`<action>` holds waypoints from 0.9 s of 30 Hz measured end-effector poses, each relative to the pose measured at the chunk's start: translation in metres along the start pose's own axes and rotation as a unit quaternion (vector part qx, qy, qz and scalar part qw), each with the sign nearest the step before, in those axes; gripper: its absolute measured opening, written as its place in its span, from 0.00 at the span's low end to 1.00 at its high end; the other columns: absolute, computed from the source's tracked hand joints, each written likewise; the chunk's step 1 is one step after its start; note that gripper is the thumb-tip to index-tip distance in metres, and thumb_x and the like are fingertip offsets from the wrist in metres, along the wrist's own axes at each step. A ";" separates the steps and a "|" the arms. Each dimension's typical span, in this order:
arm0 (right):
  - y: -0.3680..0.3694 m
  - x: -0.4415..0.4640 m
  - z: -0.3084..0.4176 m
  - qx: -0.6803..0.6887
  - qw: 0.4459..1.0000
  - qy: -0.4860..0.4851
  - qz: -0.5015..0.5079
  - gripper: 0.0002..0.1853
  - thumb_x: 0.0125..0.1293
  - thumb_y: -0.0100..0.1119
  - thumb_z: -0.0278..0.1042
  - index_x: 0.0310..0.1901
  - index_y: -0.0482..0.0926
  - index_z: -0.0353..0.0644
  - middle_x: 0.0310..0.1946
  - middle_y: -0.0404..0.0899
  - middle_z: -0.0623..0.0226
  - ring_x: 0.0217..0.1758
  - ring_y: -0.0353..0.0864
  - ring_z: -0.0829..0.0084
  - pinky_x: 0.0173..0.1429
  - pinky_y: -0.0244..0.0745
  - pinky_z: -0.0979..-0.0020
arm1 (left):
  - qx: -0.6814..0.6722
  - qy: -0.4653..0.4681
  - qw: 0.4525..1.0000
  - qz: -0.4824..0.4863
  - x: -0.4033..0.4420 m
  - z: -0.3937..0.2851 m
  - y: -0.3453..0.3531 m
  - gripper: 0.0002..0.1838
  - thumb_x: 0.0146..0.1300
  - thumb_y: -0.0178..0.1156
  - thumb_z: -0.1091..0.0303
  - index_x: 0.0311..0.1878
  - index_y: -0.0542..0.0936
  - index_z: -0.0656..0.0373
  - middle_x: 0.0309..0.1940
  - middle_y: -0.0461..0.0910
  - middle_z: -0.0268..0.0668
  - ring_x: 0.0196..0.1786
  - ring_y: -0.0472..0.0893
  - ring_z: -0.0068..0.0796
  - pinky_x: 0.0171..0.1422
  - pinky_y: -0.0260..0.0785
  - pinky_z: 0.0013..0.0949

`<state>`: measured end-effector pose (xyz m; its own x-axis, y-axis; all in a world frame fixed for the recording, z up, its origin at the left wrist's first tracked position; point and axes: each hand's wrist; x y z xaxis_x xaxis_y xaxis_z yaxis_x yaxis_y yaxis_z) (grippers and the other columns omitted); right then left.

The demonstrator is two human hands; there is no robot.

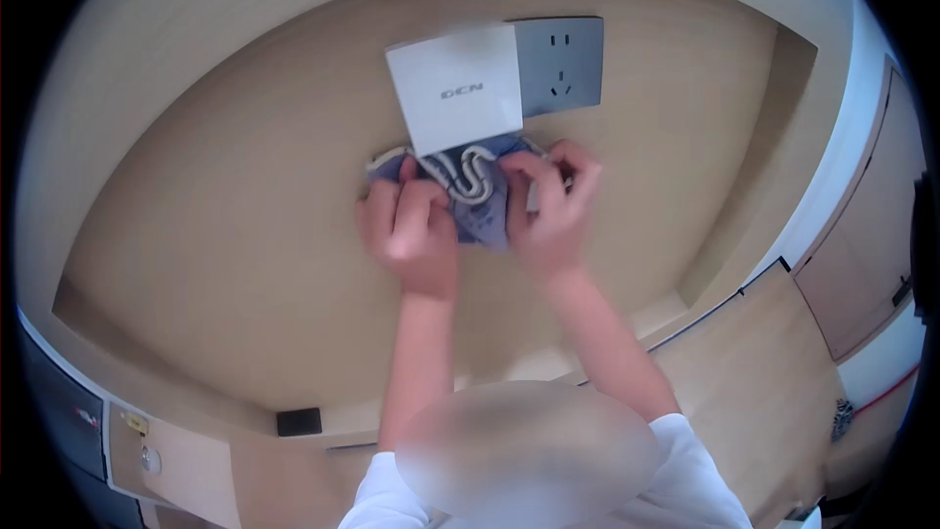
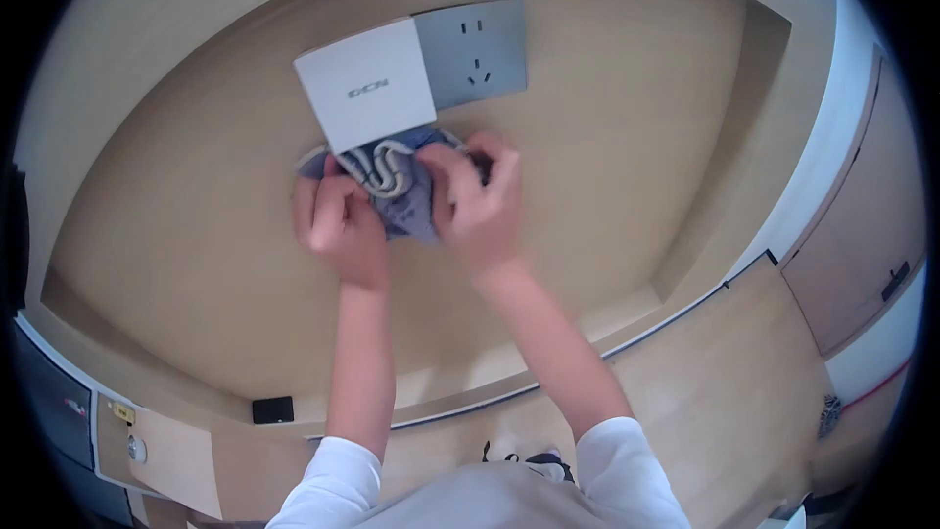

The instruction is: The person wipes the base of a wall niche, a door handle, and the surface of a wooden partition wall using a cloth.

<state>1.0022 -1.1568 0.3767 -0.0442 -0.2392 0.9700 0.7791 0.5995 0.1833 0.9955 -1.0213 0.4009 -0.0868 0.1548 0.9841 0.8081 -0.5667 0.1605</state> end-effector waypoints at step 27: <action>-0.083 -0.289 0.007 0.059 0.940 0.104 0.319 0.16 0.59 0.68 0.20 0.48 0.89 0.49 0.49 0.75 0.57 0.48 0.79 0.54 0.46 0.78 0.57 | 0.149 0.049 0.964 0.215 -0.212 0.027 -0.138 0.08 0.51 0.68 0.65 0.23 0.76 0.43 0.22 0.69 0.24 0.27 0.75 0.23 0.34 0.62 0.35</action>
<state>0.9462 -1.1317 0.0821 0.5420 0.0605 0.8382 0.5299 0.7495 -0.3968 0.9178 -0.9542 0.1683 0.2507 -0.1275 0.9596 0.9117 -0.3021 -0.2783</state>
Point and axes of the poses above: each hand's wrist, its own x-axis towards the middle knuckle, its own y-axis out of the palm, z = x × y
